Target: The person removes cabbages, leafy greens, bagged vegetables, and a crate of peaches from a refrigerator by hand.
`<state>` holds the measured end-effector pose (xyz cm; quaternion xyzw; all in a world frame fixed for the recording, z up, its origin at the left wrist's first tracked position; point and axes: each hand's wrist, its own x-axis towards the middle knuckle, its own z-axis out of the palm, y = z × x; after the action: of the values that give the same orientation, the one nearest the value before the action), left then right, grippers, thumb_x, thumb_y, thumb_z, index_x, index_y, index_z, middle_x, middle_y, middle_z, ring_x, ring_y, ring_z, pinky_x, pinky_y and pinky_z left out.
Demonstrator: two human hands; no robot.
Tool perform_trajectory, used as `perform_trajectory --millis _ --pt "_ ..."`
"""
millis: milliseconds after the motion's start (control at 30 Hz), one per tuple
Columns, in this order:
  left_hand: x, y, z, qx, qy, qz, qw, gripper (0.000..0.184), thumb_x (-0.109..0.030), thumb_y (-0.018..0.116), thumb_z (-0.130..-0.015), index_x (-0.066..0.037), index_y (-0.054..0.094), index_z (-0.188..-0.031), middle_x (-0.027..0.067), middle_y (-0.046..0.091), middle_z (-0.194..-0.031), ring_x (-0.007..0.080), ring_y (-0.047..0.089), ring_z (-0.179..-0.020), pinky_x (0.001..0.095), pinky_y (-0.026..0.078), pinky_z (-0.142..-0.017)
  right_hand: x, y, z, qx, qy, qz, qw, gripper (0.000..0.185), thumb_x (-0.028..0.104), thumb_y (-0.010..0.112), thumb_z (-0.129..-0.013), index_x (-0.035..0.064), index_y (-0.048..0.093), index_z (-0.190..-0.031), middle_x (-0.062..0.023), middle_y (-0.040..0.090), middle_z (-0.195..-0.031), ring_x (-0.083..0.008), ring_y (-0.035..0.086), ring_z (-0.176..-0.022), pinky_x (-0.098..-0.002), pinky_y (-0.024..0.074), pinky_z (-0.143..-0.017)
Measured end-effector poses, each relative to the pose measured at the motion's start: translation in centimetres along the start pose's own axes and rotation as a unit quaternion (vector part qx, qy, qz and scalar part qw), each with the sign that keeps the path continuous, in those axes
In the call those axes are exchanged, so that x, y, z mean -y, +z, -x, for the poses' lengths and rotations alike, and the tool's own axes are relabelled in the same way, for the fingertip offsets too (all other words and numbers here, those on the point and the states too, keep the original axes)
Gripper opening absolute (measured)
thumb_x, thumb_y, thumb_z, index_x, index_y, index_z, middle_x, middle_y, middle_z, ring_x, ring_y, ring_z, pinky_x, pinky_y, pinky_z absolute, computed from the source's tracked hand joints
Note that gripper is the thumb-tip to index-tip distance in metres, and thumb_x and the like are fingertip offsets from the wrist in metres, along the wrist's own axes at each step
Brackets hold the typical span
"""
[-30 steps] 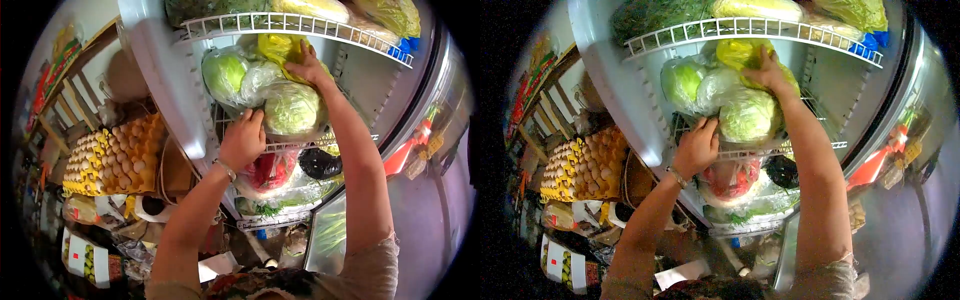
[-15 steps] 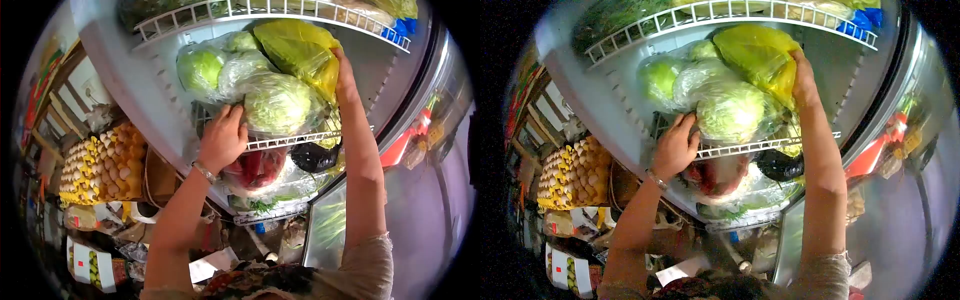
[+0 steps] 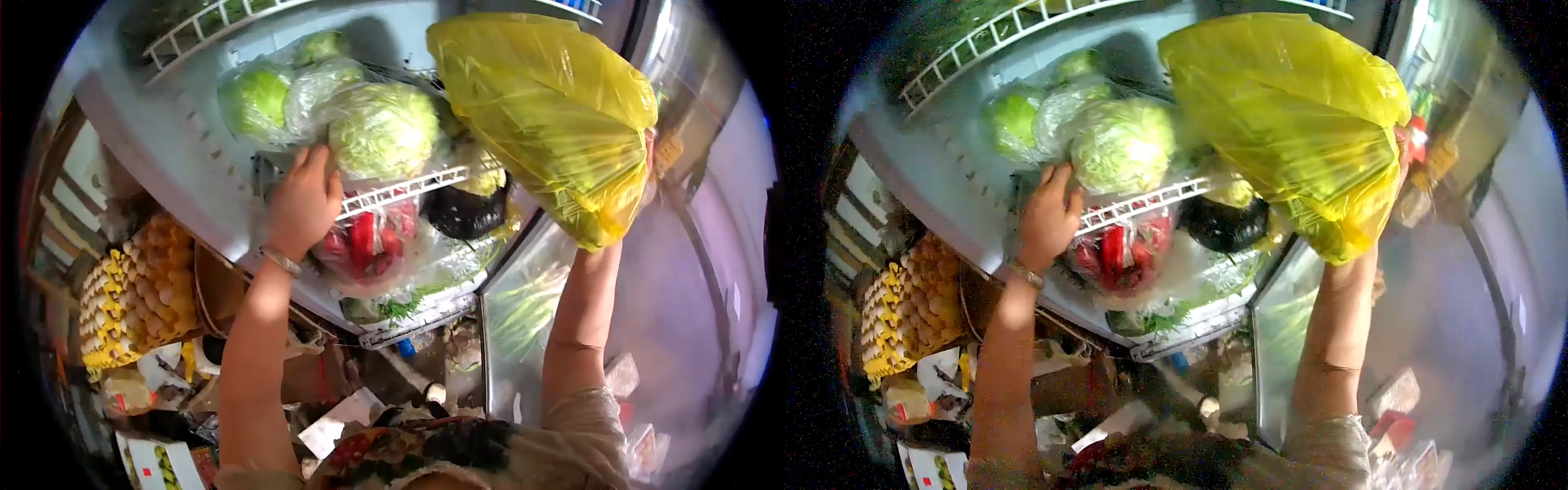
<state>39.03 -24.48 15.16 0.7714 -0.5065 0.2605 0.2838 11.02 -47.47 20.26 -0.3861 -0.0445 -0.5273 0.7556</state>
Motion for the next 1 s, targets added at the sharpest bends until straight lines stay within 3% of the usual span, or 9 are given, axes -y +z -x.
perform_trajectory --millis 100,233,467,533,600,767,867,933,1000 --pt "0.2 0.1 0.1 0.007 -0.006 -0.018 1.000 0.026 -0.020 0.050 -0.087 -0.005 0.054 -0.108 0.0176 0.057 -0.104 0.0404 0.059 -0.088 0.0477 0.050 -0.072 0.8 0.6 5.6 0.029 -0.030 -0.037 0.998 0.039 0.033 0.053 -0.091 0.0072 0.055 -0.120 -0.0105 0.062 -0.111 -0.0238 0.062 -0.096 -0.0385 0.0532 -0.082" --pt "0.1 -0.2 0.2 0.042 -0.013 -0.016 0.999 0.030 -0.022 0.049 -0.089 -0.004 0.055 -0.112 0.0194 0.057 -0.110 0.0415 0.058 -0.092 0.0486 0.048 -0.077 0.8 3.8 12.8 -0.151 0.039 -0.078 0.985 0.033 0.029 0.056 -0.089 0.0073 0.057 -0.114 -0.0091 0.062 -0.106 -0.0217 0.062 -0.093 -0.0389 0.0529 -0.082" --pt "3.4 1.8 -0.9 0.089 0.077 -0.020 0.993 0.040 -0.023 0.044 -0.094 0.007 0.052 -0.119 0.0300 0.055 -0.114 0.0441 0.053 -0.106 0.0456 0.043 -0.091 1.9 3.3 31.9 -0.255 0.208 -0.026 0.944 0.038 0.027 0.058 -0.090 0.0032 0.055 -0.120 -0.0115 0.061 -0.114 -0.0195 0.060 -0.101 -0.0394 0.0511 -0.087" --pt "3.6 2.0 -0.8 0.115 0.066 -0.016 0.991 0.040 -0.022 0.040 -0.095 0.008 0.052 -0.119 0.0308 0.055 -0.113 0.0440 0.053 -0.104 0.0465 0.043 -0.090 1.9 3.9 36.7 -0.371 0.242 -0.025 0.896 0.022 0.019 0.056 -0.081 0.0056 0.061 -0.097 -0.0033 0.061 -0.080 -0.0139 0.058 -0.070 -0.0324 0.0509 -0.070" --pt "5.4 3.6 -1.2 0.097 0.106 -0.012 0.990 0.040 -0.023 0.039 -0.095 0.008 0.052 -0.117 0.0304 0.057 -0.111 0.0439 0.054 -0.102 0.0453 0.043 -0.089 4.5 4.3 42.4 -0.341 0.255 0.071 0.902 0.020 0.018 0.056 -0.081 0.0047 0.061 -0.095 -0.0019 0.061 -0.078 -0.0118 0.056 -0.070 -0.0269 0.0491 -0.067" --pt "7.3 6.1 -2.9 0.137 0.036 -0.069 0.987 0.042 -0.027 0.042 -0.095 0.006 0.054 -0.118 0.0290 0.057 -0.114 0.0426 0.055 -0.104 0.0457 0.043 -0.091 11.3 6.1 56.7 -0.358 0.159 0.190 0.900 0.032 0.023 0.060 -0.083 0.0011 0.062 -0.107 -0.0063 0.065 -0.095 -0.0137 0.060 -0.086 -0.0278 0.0489 -0.080" --pt "9.9 10.4 -6.3 0.135 -0.010 -0.122 0.983 0.044 -0.027 0.043 -0.096 0.005 0.050 -0.125 0.0251 0.057 -0.120 0.0390 0.056 -0.107 0.0443 0.044 -0.091 17.0 10.6 62.0 -0.491 0.082 0.223 0.838 0.036 0.013 0.058 -0.078 0.0018 0.061 -0.112 -0.0096 0.065 -0.101 -0.0164 0.062 -0.093 -0.0302 0.0492 -0.084" --pt "8.7 9.9 -5.6 0.141 -0.045 -0.185 0.971 0.046 -0.026 0.042 -0.097 0.005 0.046 -0.131 0.0221 0.056 -0.123 0.0367 0.056 -0.108 0.0433 0.045 -0.091 19.7 12.7 64.9 -0.591 -0.037 0.247 0.767 0.038 0.017 0.059 -0.080 0.0020 0.059 -0.116 -0.0113 0.064 -0.107 -0.0194 0.061 -0.097 -0.0328 0.0482 -0.088" --pt "5.6 4.7 -2.4 0.155 0.001 -0.137 0.978 0.050 -0.046 0.047 -0.089 -0.005 0.058 -0.114 0.0265 0.056 -0.120 0.0349 0.063 -0.097 0.0455 0.051 -0.075 22.2 18.1 63.7 -0.569 -0.205 0.132 0.785 0.041 0.020 0.060 -0.083 0.0026 0.056 -0.120 -0.0123 0.062 -0.113 -0.0232 0.061 -0.101 -0.0356 0.0467 -0.093"
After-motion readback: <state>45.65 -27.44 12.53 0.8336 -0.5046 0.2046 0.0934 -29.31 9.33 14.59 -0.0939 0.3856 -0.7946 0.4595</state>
